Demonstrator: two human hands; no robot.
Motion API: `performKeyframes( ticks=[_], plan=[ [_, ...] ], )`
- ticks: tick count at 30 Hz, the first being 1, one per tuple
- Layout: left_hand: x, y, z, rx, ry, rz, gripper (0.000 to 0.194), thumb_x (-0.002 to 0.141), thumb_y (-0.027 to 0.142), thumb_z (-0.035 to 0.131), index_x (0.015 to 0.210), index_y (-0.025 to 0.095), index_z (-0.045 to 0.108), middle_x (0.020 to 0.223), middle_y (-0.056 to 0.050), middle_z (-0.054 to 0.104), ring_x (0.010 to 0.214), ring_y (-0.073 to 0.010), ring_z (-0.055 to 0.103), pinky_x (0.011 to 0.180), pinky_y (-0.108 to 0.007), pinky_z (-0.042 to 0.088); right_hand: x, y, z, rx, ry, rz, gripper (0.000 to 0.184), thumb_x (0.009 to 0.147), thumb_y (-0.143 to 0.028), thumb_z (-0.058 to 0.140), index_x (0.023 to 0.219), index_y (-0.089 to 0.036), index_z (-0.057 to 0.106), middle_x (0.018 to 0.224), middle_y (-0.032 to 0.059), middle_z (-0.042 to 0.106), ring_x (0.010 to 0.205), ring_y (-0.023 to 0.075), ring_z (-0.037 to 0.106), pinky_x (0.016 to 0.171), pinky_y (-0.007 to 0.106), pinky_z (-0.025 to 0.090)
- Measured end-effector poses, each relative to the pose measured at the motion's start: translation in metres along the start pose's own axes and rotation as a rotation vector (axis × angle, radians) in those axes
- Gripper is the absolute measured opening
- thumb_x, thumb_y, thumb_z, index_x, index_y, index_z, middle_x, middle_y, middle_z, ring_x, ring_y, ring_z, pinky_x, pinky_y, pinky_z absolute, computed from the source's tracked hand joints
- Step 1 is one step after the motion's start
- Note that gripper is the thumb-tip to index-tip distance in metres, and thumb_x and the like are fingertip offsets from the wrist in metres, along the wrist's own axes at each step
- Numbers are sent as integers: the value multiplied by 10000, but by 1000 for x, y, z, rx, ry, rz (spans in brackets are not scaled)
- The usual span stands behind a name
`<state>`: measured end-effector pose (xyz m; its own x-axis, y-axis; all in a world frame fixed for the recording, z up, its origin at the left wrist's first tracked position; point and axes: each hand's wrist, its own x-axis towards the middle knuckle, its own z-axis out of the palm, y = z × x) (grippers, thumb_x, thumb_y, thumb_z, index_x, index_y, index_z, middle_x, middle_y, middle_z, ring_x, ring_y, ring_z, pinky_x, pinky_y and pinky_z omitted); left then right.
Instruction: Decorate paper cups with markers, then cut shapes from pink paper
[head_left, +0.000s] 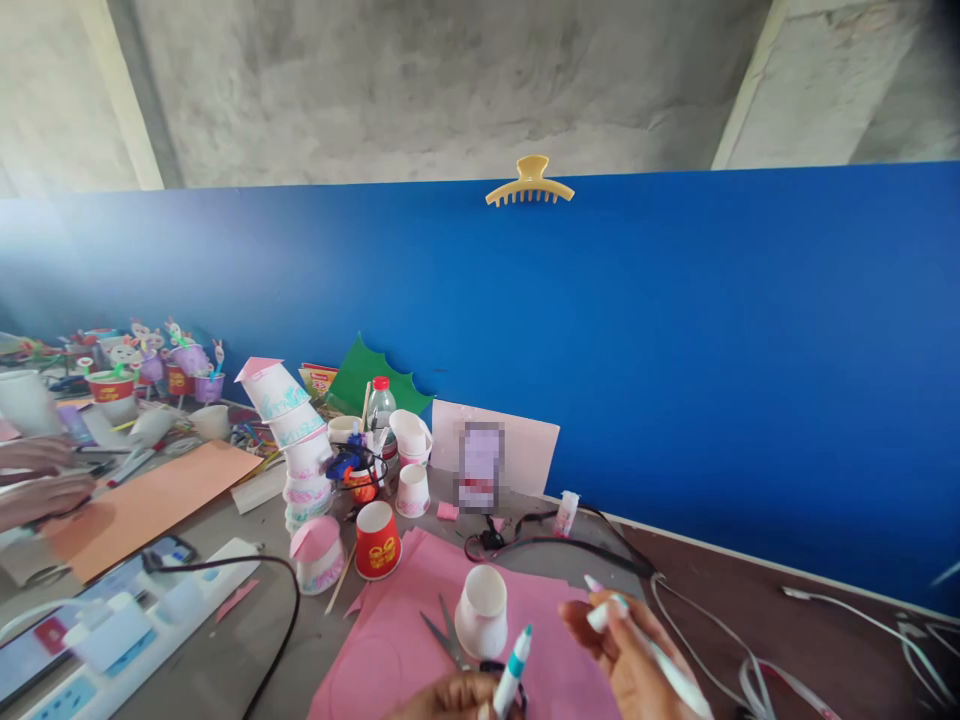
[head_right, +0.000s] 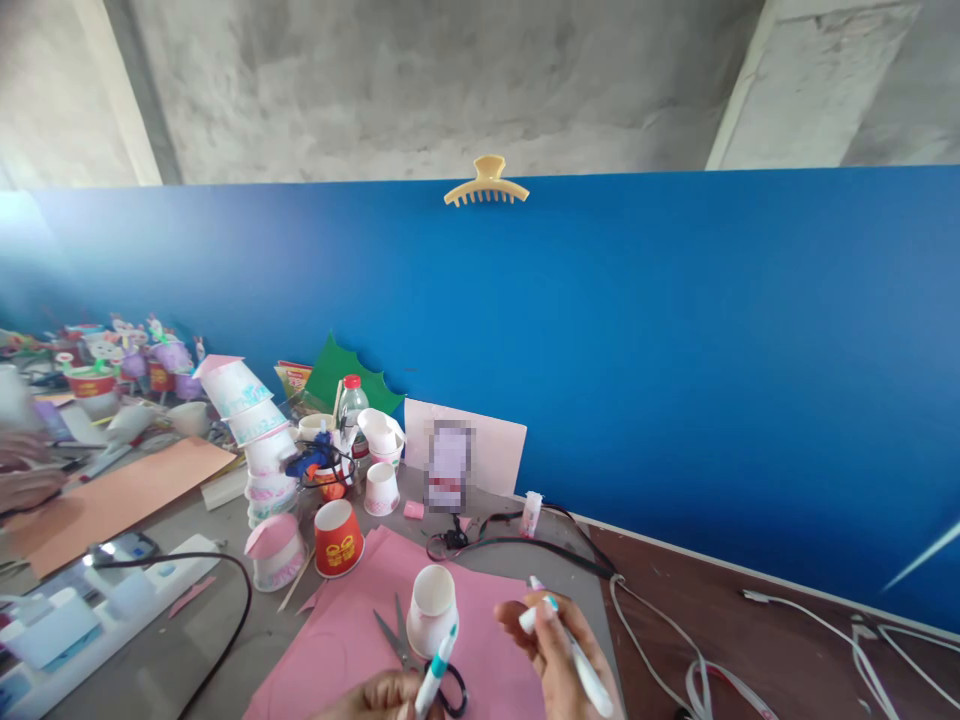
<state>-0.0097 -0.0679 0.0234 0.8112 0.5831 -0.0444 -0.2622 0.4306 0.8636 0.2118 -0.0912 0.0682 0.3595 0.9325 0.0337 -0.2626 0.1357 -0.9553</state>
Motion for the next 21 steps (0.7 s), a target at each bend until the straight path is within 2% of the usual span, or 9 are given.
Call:
performKeyframes(
  ticks=[2,5,8,11,13,15,18,19,21],
  plan=[
    [-3,1,-1,-30,33,27,500,724,600,766,887,127,747,585,31,455,478,-44,301,504,-247,140,-1,1,1,-308,-84,-66,424,782,-636,687,823,-215,726,768,71,763,738,246,730,739,324,582],
    [-8,1,-1,-30,53,35,486,770,585,732,955,136,750,566,37,468,436,-36,285,466,-243,115,1,4,-3,-721,-109,-254,404,877,-601,573,884,-226,721,731,59,743,680,225,708,606,264,542],
    [-8,1,0,-20,67,21,478,772,587,729,961,148,749,568,36,483,435,-38,312,448,-235,125,9,14,-11,-943,-111,-460,359,903,-555,539,919,-239,709,710,60,749,649,243,725,562,283,542],
    [-4,-1,1,14,56,19,531,760,622,720,957,130,748,545,40,481,424,-35,309,440,-234,127,14,25,-16,-1027,-46,-611,343,872,-552,572,946,-248,712,799,94,785,711,286,750,644,360,587],
    [-3,-1,1,26,59,21,547,765,629,711,964,121,745,534,44,479,408,-33,290,433,-238,119,14,26,-15,-963,-19,-591,364,844,-546,613,1031,-247,701,922,111,795,814,299,761,706,380,604],
    [-2,-2,2,32,73,7,535,769,622,713,960,123,743,546,36,498,407,-35,295,432,-240,116,9,20,-10,-782,-48,-459,411,857,-545,610,1118,-234,672,998,115,785,888,281,758,747,359,609],
    [-3,-3,2,32,90,-16,540,756,622,725,956,121,743,565,23,526,415,-37,322,436,-239,119,-3,4,-2,-408,-160,-173,517,920,-593,522,1229,-193,628,848,82,770,819,243,743,785,351,599],
    [-4,-4,2,29,87,-17,548,750,625,729,957,118,744,561,23,529,412,-36,327,434,-239,118,-6,-1,0,-307,-159,-107,562,930,-618,488,1250,-177,625,768,62,746,779,236,728,793,361,592],
    [-4,-4,3,10,90,-16,544,749,618,734,959,116,744,556,23,534,408,-34,333,434,-238,122,-11,-8,1,-177,-83,-48,622,905,-680,478,1136,-146,699,659,39,677,741,230,693,794,357,580]
  ],
)
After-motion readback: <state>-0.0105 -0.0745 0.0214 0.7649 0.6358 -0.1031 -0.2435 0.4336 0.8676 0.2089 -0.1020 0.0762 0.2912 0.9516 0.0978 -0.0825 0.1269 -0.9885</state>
